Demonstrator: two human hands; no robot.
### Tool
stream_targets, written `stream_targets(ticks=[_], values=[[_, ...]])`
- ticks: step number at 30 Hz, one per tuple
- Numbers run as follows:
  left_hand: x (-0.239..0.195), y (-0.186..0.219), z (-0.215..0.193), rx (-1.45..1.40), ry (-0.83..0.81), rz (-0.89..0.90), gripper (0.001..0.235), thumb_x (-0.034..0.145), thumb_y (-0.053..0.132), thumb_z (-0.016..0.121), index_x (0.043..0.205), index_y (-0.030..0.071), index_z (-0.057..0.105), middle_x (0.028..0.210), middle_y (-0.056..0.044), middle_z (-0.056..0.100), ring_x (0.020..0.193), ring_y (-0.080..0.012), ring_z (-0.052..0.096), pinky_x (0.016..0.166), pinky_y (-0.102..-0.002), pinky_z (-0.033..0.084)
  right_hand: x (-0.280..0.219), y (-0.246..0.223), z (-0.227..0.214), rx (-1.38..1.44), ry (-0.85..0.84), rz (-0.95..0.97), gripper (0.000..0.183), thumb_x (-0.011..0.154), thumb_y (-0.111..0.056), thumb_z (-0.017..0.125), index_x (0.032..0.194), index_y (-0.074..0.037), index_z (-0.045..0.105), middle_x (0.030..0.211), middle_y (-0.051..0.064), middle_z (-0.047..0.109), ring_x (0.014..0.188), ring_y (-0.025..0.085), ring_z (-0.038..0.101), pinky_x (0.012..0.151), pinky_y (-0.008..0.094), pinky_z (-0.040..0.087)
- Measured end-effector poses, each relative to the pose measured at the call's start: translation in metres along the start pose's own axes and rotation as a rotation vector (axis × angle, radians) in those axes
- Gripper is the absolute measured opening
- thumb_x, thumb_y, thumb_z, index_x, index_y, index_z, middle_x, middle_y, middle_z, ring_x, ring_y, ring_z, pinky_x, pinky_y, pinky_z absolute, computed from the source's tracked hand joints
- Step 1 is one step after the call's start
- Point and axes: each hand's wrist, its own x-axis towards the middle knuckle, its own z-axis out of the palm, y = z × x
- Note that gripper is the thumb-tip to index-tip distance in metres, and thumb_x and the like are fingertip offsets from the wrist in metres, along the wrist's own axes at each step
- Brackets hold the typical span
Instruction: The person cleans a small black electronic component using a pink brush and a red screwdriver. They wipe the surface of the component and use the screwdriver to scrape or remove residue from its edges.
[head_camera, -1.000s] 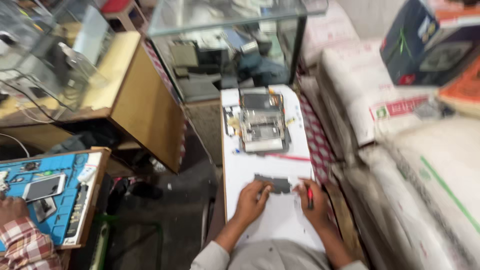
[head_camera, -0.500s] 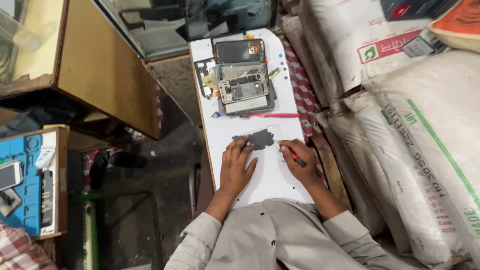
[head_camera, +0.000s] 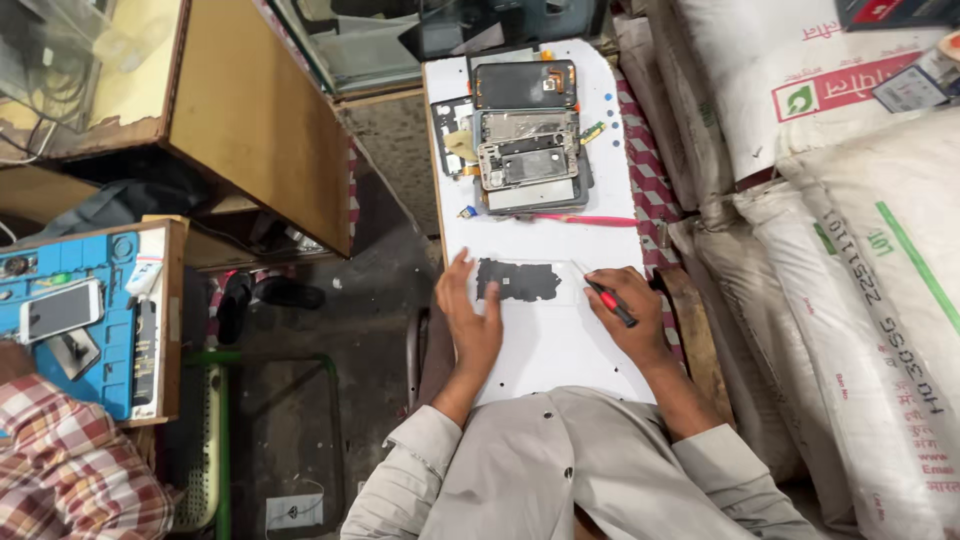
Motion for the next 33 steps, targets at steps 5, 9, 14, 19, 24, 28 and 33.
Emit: stream_targets(ticks=[5, 9, 14, 19, 24, 28, 33], values=[[-0.001, -0.007, 0.009, 0.141, -0.038, 0.064, 0.057, 0.092, 0.002, 0.063, 0.147, 0.0, 0.048, 0.157, -0.016, 0.047, 0.147, -0.0388, 0.039, 0.12, -0.053, 0.025, -0.002, 0.004, 0.003, -0.035, 0.014, 0.027, 0.02, 0.093, -0.003, 0.074, 0.113, -0.003, 0.072, 0.108, 0.013, 0.074, 0.098, 0.024, 0.072, 0.084, 0.033, 0.056], [-0.002, -0.001, 0.02, 0.303, -0.173, 0.121, 0.066, 0.085, 0.013, 0.072, 0.143, -0.001, 0.046, 0.149, -0.02, 0.046, 0.141, -0.0396, 0.038, 0.113, -0.057, 0.022, -0.009, 0.011, 0.003, 0.008, 0.016, 0.027, 0.021, 0.1, -0.004, 0.064, 0.12, -0.004, 0.069, 0.113, 0.012, 0.075, 0.099, 0.023, 0.073, 0.086, 0.032, 0.056], [0.003, 0.006, 0.018, 0.386, -0.179, 0.163, 0.068, 0.085, 0.023, 0.079, 0.143, 0.002, 0.049, 0.145, -0.016, 0.05, 0.137, -0.037, 0.041, 0.113, -0.058, 0.022, -0.008, 0.012, 0.006, -0.109, -0.008, 0.021, 0.028, 0.1, -0.006, 0.066, 0.127, -0.009, 0.069, 0.115, 0.011, 0.073, 0.099, 0.024, 0.071, 0.087, 0.035, 0.056], [0.008, 0.013, 0.008, 0.331, -0.263, 0.119, 0.068, 0.082, 0.026, 0.083, 0.139, 0.004, 0.053, 0.137, -0.014, 0.052, 0.132, -0.0356, 0.043, 0.109, -0.057, 0.025, -0.001, 0.001, 0.008, -0.33, -0.091, -0.223, 0.06, 0.074, -0.03, 0.082, 0.129, -0.009, 0.068, 0.12, 0.005, 0.071, 0.103, 0.029, 0.064, 0.087, 0.044, 0.048], [0.011, 0.018, 0.001, 0.252, -0.234, 0.142, 0.068, 0.083, 0.023, 0.084, 0.141, 0.006, 0.053, 0.14, -0.01, 0.053, 0.132, -0.0315, 0.045, 0.108, -0.05, 0.031, 0.001, -0.006, 0.013, -0.429, -0.151, -0.184, 0.05, 0.071, -0.038, 0.083, 0.114, -0.014, 0.071, 0.125, -0.004, 0.072, 0.109, 0.021, 0.063, 0.094, 0.039, 0.043], [0.017, 0.018, 0.002, 0.236, -0.285, 0.106, 0.07, 0.081, 0.023, 0.084, 0.141, 0.007, 0.054, 0.141, -0.009, 0.053, 0.13, -0.0307, 0.045, 0.105, -0.048, 0.032, -0.002, -0.002, 0.015, -0.439, -0.181, -0.196, 0.047, 0.072, -0.036, 0.082, 0.112, -0.014, 0.071, 0.123, -0.003, 0.074, 0.111, 0.021, 0.064, 0.096, 0.041, 0.042], [0.028, 0.013, -0.001, 0.254, -0.377, 0.098, 0.069, 0.08, 0.029, 0.083, 0.141, 0.012, 0.056, 0.139, -0.007, 0.055, 0.123, -0.0297, 0.048, 0.098, -0.048, 0.035, -0.012, 0.001, 0.021, -0.304, -0.174, -0.175, 0.057, 0.077, -0.034, 0.082, 0.125, -0.009, 0.065, 0.122, -0.001, 0.072, 0.113, 0.023, 0.062, 0.096, 0.04, 0.043]])
